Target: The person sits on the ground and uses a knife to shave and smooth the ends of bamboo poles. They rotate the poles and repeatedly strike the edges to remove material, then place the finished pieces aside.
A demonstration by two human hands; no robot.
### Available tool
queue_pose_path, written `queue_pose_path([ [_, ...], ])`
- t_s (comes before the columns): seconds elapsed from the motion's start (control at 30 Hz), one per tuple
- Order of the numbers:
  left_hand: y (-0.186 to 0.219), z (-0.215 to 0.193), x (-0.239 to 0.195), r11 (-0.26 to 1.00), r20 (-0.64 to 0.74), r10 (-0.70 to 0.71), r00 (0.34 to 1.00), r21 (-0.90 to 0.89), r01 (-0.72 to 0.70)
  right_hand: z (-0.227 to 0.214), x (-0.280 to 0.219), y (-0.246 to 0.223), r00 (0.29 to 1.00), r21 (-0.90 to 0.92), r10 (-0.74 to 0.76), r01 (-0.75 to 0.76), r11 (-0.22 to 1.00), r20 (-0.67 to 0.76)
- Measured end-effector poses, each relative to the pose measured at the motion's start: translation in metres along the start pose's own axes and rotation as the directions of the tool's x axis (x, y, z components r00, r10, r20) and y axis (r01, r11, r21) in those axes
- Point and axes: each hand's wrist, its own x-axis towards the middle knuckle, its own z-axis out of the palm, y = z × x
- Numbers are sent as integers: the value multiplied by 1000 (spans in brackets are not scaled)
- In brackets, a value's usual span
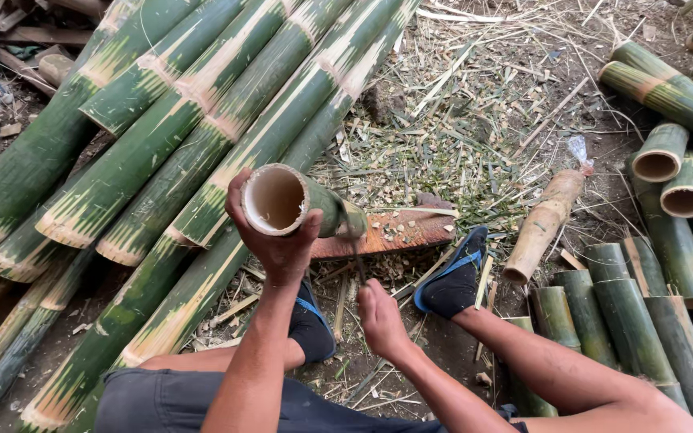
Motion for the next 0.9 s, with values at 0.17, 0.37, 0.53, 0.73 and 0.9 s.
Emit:
queue_pose_path([
  [0.17, 12, -8, 5, 998, -63, 15, 998, -60, -19, -32, 33, 64, 750, -13, 660, -660, 751, 39],
  [0.37, 27, -5, 12, 996, 122, -41, 992, -73, 50, -36, 27, 12, 911, -7, 404, -405, 914, 86],
  [0.53, 21, 0, 21, 990, 176, -8, 984, -137, 33, -40, -8, -53, 982, 54, -72, 64, 996, 177],
  [0.73, 14, -3, 14, 1000, 124, -3, 992, -27, 7, -31, 34, -23, 977, -153, 210, -203, 967, 31],
  [0.9, 8, 8, 10, 995, 43, 96, 994, -1, -96, -38, 17, -30, 967, -191, 218, -191, 963, 131],
])
